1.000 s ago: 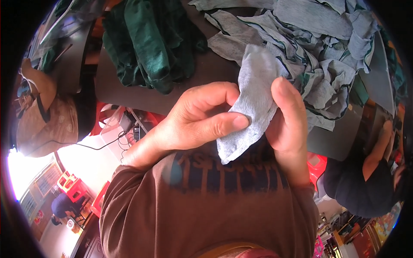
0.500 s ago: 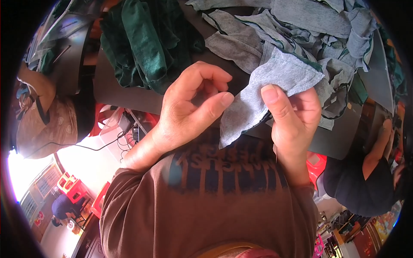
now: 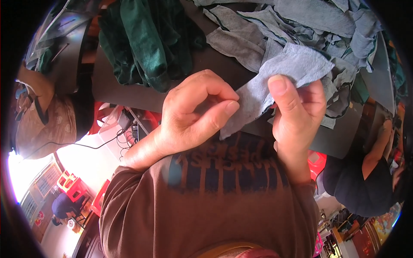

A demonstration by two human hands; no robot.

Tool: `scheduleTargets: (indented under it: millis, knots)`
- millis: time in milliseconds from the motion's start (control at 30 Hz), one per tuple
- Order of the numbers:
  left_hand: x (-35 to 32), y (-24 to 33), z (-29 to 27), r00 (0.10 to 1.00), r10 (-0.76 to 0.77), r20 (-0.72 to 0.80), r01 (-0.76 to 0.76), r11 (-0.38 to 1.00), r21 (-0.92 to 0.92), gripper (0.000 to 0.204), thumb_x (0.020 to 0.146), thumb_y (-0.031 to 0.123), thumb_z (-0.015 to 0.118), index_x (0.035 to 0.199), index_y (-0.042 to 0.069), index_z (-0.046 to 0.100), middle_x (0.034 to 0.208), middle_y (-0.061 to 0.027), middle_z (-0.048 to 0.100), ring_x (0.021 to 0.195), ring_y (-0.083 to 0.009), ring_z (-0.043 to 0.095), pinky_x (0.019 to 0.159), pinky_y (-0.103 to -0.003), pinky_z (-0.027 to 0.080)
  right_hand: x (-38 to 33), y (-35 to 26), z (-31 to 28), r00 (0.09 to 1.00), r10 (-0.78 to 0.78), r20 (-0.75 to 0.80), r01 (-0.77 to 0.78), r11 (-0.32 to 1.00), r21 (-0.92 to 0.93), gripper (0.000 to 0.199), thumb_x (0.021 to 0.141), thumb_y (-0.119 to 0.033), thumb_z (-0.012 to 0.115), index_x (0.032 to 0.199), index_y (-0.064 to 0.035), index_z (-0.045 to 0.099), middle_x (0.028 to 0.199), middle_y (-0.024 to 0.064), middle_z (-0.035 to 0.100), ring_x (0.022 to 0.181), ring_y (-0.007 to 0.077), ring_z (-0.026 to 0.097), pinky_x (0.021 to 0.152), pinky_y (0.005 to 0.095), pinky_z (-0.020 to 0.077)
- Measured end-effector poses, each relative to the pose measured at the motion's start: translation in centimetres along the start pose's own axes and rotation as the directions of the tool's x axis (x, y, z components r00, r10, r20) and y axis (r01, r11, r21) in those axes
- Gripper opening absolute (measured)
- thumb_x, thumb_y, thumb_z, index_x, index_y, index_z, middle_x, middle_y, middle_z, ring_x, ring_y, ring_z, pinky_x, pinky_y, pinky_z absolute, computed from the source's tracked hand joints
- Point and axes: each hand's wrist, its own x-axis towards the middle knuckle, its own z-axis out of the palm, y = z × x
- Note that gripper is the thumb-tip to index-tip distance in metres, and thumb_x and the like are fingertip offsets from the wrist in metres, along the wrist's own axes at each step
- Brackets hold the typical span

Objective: Sorting and inspecting small pieces of green and grey fabric scraps on a table.

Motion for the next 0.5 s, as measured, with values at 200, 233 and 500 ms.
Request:
scheduleTargets:
  millis: [200, 233, 500]
  knots:
    - [0.2, 0.1, -0.1, 0.986, 0.041, 0.164, -0.041, 0.999, -0.002, 0.025, 0.077, 0.013, 0.069, 0.092, -0.002, 0.056, 0.083, -0.0086, 0.054, 0.067, -0.0138, 0.049, 0.059, -0.024, 0.039, 0.4, -0.5, 0.7, 0.995, 0.067, -0.077, -0.076, 0.991, -0.114, 0.024, 0.073, -0.016, 0.072, 0.087, -0.0043, 0.058, 0.077, 0.0014, 0.060, 0.059, 0.0050, 0.051, 0.047, 0.0170, 0.0383]
    - [0.2, -0.3, 0.3, 0.991, 0.078, 0.106, -0.079, 0.997, 0.003, 0.030, 0.074, 0.015, 0.073, 0.093, -0.001, 0.056, 0.084, -0.0092, 0.055, 0.065, -0.0144, 0.050, 0.055, -0.023, 0.040, 0.5, -0.4, 0.8, 0.995, 0.058, -0.079, -0.068, 0.990, -0.122, 0.022, 0.073, -0.016, 0.072, 0.086, -0.0044, 0.058, 0.076, 0.0017, 0.060, 0.057, 0.0049, 0.050, 0.045, 0.0170, 0.0380]
    - [1.1, -0.8, 0.7, 0.982, 0.189, -0.024, -0.180, 0.960, 0.213, 0.023, 0.068, -0.004, 0.069, 0.086, 0.002, 0.056, 0.075, -0.0089, 0.056, 0.064, -0.0221, 0.055, 0.053, -0.029, 0.044, 1.0, 0.2, 1.2, 0.998, 0.062, 0.013, -0.061, 0.996, -0.066, 0.018, 0.077, -0.015, 0.069, 0.085, -0.0034, 0.058, 0.075, 0.0025, 0.059, 0.054, 0.0065, 0.049, 0.043, 0.0190, 0.0383]
